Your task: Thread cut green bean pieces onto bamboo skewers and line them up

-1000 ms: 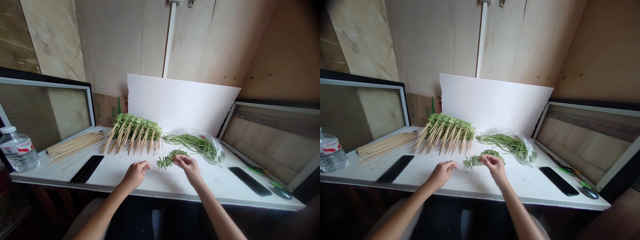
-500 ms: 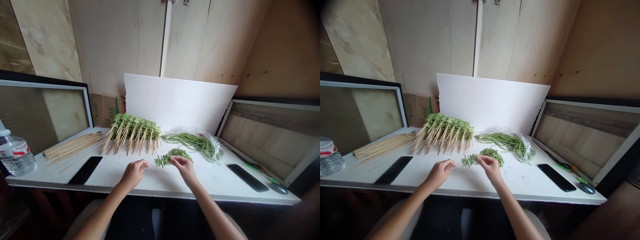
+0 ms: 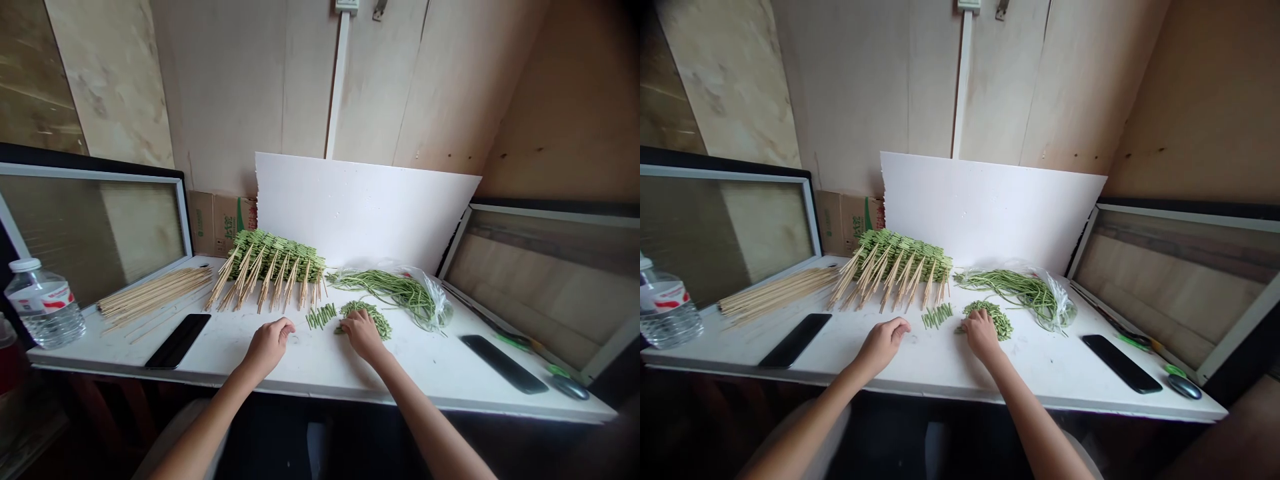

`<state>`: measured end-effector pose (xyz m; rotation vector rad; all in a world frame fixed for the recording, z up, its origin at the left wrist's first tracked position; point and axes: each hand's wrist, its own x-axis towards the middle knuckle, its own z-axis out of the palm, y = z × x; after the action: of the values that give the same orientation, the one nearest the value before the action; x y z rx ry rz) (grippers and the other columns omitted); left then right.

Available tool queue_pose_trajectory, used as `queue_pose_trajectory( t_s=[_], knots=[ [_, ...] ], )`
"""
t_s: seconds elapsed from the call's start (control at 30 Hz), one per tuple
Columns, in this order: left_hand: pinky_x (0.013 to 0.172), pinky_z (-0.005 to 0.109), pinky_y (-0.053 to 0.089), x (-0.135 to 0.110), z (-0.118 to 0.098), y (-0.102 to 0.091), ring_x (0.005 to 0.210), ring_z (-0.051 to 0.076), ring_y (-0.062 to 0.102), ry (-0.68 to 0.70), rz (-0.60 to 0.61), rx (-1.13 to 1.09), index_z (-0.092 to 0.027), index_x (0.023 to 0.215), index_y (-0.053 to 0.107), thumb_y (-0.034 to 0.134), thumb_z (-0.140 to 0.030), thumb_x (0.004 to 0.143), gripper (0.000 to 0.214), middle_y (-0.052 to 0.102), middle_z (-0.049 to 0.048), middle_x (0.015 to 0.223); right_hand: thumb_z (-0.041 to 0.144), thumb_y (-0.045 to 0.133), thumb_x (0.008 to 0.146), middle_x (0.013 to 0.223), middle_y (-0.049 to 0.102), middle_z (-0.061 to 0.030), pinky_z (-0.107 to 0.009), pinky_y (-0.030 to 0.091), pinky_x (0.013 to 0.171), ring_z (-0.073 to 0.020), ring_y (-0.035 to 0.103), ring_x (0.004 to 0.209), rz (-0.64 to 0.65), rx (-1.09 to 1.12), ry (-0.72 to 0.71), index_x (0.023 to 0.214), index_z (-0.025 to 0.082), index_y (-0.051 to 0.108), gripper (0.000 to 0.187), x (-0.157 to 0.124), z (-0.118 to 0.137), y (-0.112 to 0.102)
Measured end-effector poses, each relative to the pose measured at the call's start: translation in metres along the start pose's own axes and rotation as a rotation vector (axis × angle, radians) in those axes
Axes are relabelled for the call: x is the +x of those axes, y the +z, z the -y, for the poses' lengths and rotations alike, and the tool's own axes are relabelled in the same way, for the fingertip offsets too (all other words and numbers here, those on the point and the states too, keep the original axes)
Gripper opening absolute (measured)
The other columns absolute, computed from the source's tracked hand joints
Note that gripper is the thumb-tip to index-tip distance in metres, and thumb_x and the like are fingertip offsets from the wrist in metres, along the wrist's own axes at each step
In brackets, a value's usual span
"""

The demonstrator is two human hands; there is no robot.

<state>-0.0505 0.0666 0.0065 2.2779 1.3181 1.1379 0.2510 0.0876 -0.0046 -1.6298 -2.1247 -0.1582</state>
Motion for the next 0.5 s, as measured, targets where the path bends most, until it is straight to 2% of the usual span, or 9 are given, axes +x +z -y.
queue_pose_trajectory(
  t_s=[0.17,0.33,0.4,0.5],
  knots=[
    [0.068,0.028,0.049,0.000,-0.001,-0.002,0.076,0.022,0.072,0.016,-0.001,-0.013,-0.023,0.094,0.071,0.046,-0.025,0.102,0.026,0.078,0.0040,0.086,0.020,0.065,0.092,0.093,0.072,-0.0134,-0.043,0.044,0.086,-0.0344,0.055,0.104,0.023,0.038,-0.044,0.081,0.021,0.080,0.019,0.011,0.001,-0.007],
    [0.067,0.028,0.048,0.000,0.001,-0.002,0.074,0.022,0.070,0.030,-0.017,-0.034,-0.022,0.093,0.070,0.046,-0.028,0.102,0.027,0.077,0.0046,0.084,0.032,0.062,0.095,0.089,0.075,-0.0125,-0.043,0.048,0.086,-0.0335,0.060,0.102,0.014,0.136,-0.076,0.087,0.022,0.080,0.022,0.010,-0.003,-0.018],
    [0.064,0.027,0.047,0.000,0.000,-0.003,0.069,0.021,0.068,0.026,-0.023,-0.051,-0.022,0.092,0.070,0.045,-0.028,0.102,0.028,0.075,0.0040,0.078,0.041,0.061,0.095,0.093,0.077,-0.0124,-0.043,0.051,0.083,-0.0331,0.064,0.100,-0.021,0.286,-0.017,0.093,0.022,0.080,0.027,0.007,-0.004,-0.024],
    [0.060,0.026,0.044,0.000,-0.002,-0.003,0.060,0.019,0.062,0.008,-0.022,-0.089,-0.021,0.089,0.070,0.045,-0.031,0.102,0.030,0.069,0.0020,0.068,0.055,0.072,0.086,0.099,0.078,-0.0102,-0.042,0.054,0.080,-0.0304,0.070,0.093,-0.060,0.772,0.175,0.103,0.023,0.079,0.037,-0.002,-0.003,-0.030]
  ],
)
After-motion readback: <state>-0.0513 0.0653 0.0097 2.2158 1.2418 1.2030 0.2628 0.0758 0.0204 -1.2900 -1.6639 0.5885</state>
